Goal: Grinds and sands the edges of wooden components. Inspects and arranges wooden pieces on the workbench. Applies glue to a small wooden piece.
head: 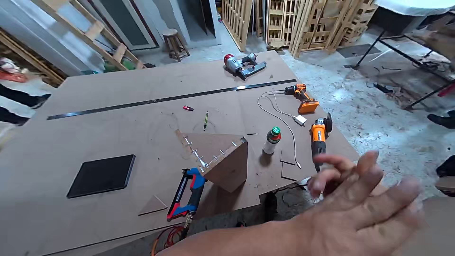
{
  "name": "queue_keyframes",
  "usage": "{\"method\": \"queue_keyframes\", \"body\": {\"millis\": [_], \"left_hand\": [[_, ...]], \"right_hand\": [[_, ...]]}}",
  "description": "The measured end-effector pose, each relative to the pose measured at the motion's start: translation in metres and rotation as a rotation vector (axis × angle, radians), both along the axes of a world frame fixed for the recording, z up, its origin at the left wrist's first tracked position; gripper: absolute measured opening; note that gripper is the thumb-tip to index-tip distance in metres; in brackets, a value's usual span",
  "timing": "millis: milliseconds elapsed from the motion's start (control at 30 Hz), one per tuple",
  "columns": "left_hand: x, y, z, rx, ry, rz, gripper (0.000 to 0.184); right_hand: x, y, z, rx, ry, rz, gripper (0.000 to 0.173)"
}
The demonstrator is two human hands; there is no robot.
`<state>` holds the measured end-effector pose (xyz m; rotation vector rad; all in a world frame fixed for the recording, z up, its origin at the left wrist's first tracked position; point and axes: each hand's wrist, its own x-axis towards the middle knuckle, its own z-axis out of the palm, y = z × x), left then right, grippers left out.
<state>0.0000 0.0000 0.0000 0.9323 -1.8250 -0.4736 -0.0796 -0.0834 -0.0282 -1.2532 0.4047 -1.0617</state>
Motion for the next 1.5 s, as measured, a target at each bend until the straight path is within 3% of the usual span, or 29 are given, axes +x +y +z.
{"method": "queue_keyframes", "body": {"millis": [33, 67, 100, 167, 233, 400, 533, 667, 867, 933, 1000, 1033, 1100, 1167, 1200, 1267, 1300, 1367, 1433, 1500], "left_hand": [[0.001, 0.008, -0.016, 0.056, -0.026, -0.084, 0.108], [0.007, 0.018, -0.029, 0.109, -0.023, -0.159, 0.093], [0.018, 0.030, -0.039, 0.153, -0.012, -0.190, 0.078], [0.048, 0.057, -0.040, 0.189, 0.071, -0.109, 0.054], [0.079, 0.092, -0.025, 0.230, 0.204, 0.032, 0.048], [0.102, 0.160, -0.029, 0.351, 0.494, 0.304, 0.052], [0.079, 0.157, -0.043, 0.443, 0.534, 0.542, 0.045], [0.067, 0.121, -0.046, 0.527, 0.484, 0.652, 0.036], [0.067, 0.040, -0.060, 0.734, 0.304, 0.551, 0.039], [0.067, 0.003, -0.062, 0.890, 0.175, 0.460, 0.050], [0.064, -0.035, -0.059, 0.984, 0.089, 0.367, 0.067], [0.061, -0.052, -0.056, 0.986, 0.085, 0.327, 0.075], [0.053, -0.082, -0.049, 0.945, 0.175, 0.237, 0.083], [0.044, -0.103, -0.034, 0.909, 0.349, 0.088, 0.076], [0.039, -0.109, -0.024, 0.885, 0.419, 0.003, 0.071], [0.025, -0.110, -0.006, 0.795, 0.539, -0.124, 0.064], [0.019, -0.105, -0.002, 0.738, 0.584, -0.142, 0.060], [0.013, -0.093, -0.002, 0.629, 0.606, -0.081, 0.054], [0.012, -0.082, -0.009, 0.598, 0.576, 0.074, 0.053], [0.013, -0.075, -0.010, 0.646, 0.437, 0.256, 0.055]], "right_hand": [[-0.011, -0.038, -0.011, -0.035, 0.064, 0.121, 0.081], [-0.014, -0.070, -0.011, -0.063, 0.176, 0.092, 0.089], [-0.013, -0.094, -0.010, -0.071, 0.307, -0.048, 0.088], [-0.019, -0.141, -0.034, -0.090, 0.560, -0.320, 0.070], [-0.034, -0.180, -0.085, -0.088, 0.910, -0.442, 0.062], [-0.033, -0.248, -0.211, -0.045, 1.563, -0.348, 0.087], [0.006, -0.283, -0.264, 0.037, 1.693, -0.288, 0.087], [0.020, -0.299, -0.273, 0.045, 1.662, -0.375, 0.084], [-0.053, -0.276, -0.242, 0.067, 1.075, -0.298, 0.073], [-0.075, -0.239, -0.212, 0.095, 0.747, -0.227, 0.063], [-0.084, -0.202, -0.172, 0.153, 0.342, -0.023, 0.043], [-0.084, -0.184, -0.148, 0.188, 0.177, 0.115, 0.044], [-0.082, -0.154, -0.107, 0.239, 0.002, 0.311, 0.062], [-0.084, -0.123, -0.081, 0.248, 0.011, 0.285, 0.073], [-0.091, -0.113, -0.090, 0.182, -0.015, 0.266, 0.076], [-0.101, -0.090, -0.102, 0.060, -0.007, 0.196, 0.068], [-0.097, -0.074, -0.088, -0.014, 0.073, 0.116, 0.060], [-0.090, -0.060, -0.042, -0.257, 0.385, 0.012, 0.051], [-0.104, -0.068, -0.024, -0.507, 0.637, -0.015, 0.066], [-0.120, -0.066, -0.014, -0.407, 0.646, -0.043, 0.073]]}}
